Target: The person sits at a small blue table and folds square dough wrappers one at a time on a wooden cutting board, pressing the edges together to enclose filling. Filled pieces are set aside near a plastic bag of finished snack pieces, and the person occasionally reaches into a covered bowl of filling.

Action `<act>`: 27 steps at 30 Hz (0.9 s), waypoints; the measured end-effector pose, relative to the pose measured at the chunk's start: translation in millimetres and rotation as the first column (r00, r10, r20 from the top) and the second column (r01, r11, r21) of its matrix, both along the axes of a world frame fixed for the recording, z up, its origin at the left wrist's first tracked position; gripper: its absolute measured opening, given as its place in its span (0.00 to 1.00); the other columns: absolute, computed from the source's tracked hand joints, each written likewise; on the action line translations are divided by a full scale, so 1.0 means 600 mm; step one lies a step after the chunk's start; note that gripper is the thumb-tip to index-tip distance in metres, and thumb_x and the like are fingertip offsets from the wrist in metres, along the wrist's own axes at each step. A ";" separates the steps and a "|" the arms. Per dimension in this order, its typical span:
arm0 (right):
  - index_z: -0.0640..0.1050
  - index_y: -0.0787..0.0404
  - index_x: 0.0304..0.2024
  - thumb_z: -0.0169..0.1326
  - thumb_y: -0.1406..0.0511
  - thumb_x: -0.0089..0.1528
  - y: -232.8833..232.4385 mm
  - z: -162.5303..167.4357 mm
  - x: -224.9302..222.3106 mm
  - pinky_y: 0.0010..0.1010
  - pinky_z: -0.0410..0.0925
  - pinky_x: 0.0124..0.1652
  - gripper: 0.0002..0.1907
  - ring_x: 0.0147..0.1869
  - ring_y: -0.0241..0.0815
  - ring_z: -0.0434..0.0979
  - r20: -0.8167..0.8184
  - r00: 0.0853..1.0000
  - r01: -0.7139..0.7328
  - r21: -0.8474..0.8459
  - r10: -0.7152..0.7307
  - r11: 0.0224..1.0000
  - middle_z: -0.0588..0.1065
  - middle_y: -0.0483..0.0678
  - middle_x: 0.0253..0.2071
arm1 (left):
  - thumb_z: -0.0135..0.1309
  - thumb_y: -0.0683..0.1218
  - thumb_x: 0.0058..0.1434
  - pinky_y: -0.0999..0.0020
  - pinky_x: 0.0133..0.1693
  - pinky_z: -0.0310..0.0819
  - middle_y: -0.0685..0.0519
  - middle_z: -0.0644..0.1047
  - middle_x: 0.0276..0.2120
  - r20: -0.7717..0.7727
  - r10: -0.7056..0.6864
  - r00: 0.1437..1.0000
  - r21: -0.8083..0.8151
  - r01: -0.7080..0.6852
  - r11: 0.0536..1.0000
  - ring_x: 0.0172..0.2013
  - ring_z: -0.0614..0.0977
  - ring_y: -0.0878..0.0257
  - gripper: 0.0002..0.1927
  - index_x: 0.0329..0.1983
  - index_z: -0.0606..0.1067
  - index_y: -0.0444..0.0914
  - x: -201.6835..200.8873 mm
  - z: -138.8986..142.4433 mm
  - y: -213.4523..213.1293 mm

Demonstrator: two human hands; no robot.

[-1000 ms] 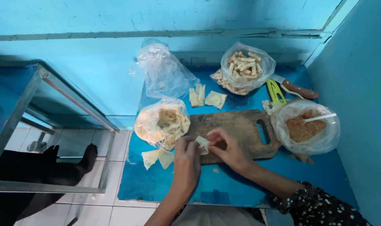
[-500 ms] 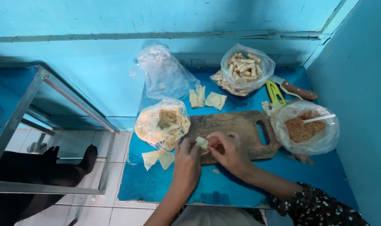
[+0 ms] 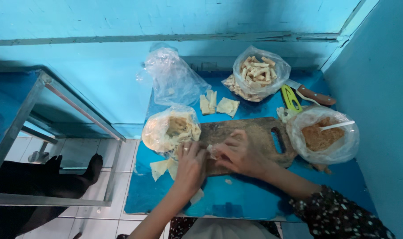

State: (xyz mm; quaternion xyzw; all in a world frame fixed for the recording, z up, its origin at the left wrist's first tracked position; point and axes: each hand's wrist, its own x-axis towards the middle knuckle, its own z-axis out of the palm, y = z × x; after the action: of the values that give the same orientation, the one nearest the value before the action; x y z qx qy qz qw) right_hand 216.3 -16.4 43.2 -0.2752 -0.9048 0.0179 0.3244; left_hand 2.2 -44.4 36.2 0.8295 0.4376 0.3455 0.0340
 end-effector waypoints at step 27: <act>0.84 0.49 0.33 0.68 0.53 0.52 0.021 0.004 -0.015 0.49 0.57 0.50 0.12 0.55 0.48 0.66 -0.065 0.972 0.198 -0.291 -0.226 0.936 0.68 0.43 0.48 | 0.61 0.40 0.54 0.46 0.59 0.57 0.41 0.71 0.58 0.122 0.110 0.986 0.005 -0.111 0.994 0.59 0.67 0.40 0.06 0.35 0.79 0.35 0.006 -0.004 0.009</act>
State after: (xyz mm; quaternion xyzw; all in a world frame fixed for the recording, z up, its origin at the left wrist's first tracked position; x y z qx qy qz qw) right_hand 207.0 -3.6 45.7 -0.4133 -0.8412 0.1250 0.3254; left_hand 5.5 -39.1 34.0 0.7815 0.4780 0.3993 0.0364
